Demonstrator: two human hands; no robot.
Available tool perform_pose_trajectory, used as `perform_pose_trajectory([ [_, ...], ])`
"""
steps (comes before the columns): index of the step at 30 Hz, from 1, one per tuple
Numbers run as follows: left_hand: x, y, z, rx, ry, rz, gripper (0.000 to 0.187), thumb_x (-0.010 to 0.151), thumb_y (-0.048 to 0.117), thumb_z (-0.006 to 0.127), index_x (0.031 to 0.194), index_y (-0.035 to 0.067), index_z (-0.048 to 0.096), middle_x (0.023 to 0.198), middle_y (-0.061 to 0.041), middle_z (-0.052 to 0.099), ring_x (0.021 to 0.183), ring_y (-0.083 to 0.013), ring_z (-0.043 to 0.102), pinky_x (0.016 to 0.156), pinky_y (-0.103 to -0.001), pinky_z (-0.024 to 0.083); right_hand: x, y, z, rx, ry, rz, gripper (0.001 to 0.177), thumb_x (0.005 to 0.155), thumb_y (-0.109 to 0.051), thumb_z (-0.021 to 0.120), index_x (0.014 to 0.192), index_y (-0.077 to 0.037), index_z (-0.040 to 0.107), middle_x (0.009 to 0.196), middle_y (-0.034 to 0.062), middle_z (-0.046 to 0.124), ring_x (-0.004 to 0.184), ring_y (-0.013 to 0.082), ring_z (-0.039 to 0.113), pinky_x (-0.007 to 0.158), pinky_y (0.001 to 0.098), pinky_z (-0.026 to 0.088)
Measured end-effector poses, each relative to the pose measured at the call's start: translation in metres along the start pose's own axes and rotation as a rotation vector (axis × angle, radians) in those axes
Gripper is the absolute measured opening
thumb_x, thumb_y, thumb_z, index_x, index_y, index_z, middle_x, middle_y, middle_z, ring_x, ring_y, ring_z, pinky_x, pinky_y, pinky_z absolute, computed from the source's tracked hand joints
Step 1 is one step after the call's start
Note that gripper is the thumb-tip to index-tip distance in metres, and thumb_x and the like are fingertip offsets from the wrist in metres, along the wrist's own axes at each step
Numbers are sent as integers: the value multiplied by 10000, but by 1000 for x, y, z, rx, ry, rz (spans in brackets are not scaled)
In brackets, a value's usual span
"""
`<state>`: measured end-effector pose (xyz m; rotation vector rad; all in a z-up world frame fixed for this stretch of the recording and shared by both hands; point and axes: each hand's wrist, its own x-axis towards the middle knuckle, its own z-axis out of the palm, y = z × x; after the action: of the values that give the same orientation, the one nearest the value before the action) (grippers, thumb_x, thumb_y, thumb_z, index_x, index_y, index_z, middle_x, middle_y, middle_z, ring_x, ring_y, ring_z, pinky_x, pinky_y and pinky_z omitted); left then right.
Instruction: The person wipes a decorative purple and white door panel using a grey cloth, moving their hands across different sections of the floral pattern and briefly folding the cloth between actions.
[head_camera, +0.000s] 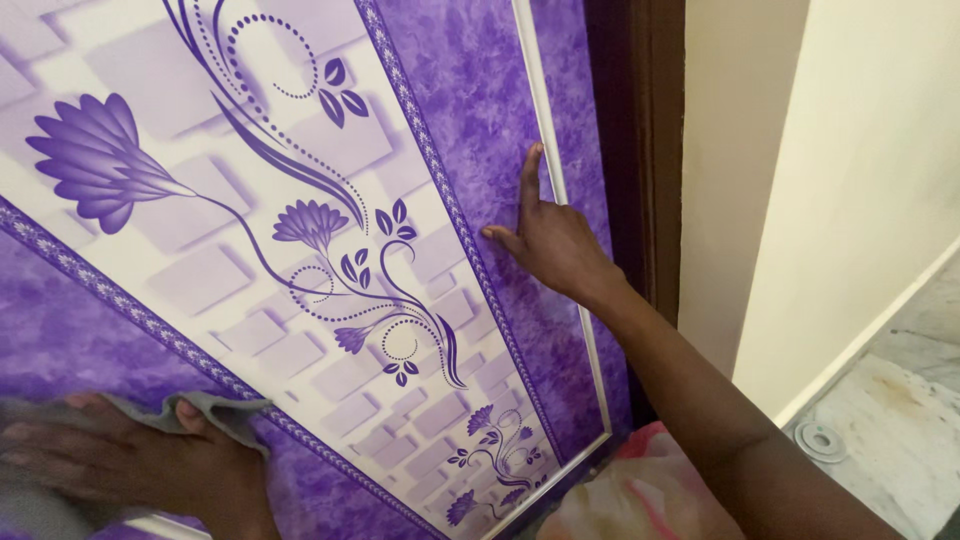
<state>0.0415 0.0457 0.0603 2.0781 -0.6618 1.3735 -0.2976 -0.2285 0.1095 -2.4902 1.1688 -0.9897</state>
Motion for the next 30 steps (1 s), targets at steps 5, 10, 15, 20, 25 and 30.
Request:
perform_pose_trajectory([
  [5,-8,-3,10,19,-32,-60,747,1145,662,53,1723,190,72,1753,-212,47,1633,-449,80,1362,-613,122,-1,6,3,60,17,-37,1198,999,-459,614,1454,79,-355,626,160,650,466,314,621,604,470,574],
  [10,-9,-6,26,121,-17,-126,823,1072,646,-16,1736,171,84,1778,-237,58,1680,-433,103,1390,-558,149,-3,3,-5,49,-11,-18,1181,1007,-477,590,1471,80,-341,625,160,649,463,317,610,572,464,570],
  [15,-8,-8,29,33,87,-31,781,1109,637,-15,1715,145,26,1735,-239,22,1635,-429,65,1342,-555,131,-4,2,-10,37,-91,44,1158,1021,-513,552,1484,62,-340,627,161,650,469,303,615,553,447,569],
  [20,-20,-25,55,93,42,-52,764,1120,656,-11,1708,171,33,1749,-207,3,1639,-430,49,1364,-537,130,-4,8,-5,33,-13,-10,1143,1024,-505,562,1489,47,-324,634,153,656,471,297,599,552,457,542],
  [25,-24,1,79,-18,150,-193,910,1073,725,-13,1695,61,-17,1721,-242,-19,1634,-430,86,1342,-571,166,-5,8,-6,62,-45,4,1146,1019,-499,549,1492,43,-344,652,172,663,483,328,617,571,468,568],
  [30,-44,87,41,-60,21,-65,768,1120,626,65,1728,158,40,1757,-225,-19,1631,-448,46,1313,-629,113,-4,11,-7,104,-45,-13,1152,1006,-492,558,1478,15,-363,658,189,682,495,337,638,657,484,580],
])
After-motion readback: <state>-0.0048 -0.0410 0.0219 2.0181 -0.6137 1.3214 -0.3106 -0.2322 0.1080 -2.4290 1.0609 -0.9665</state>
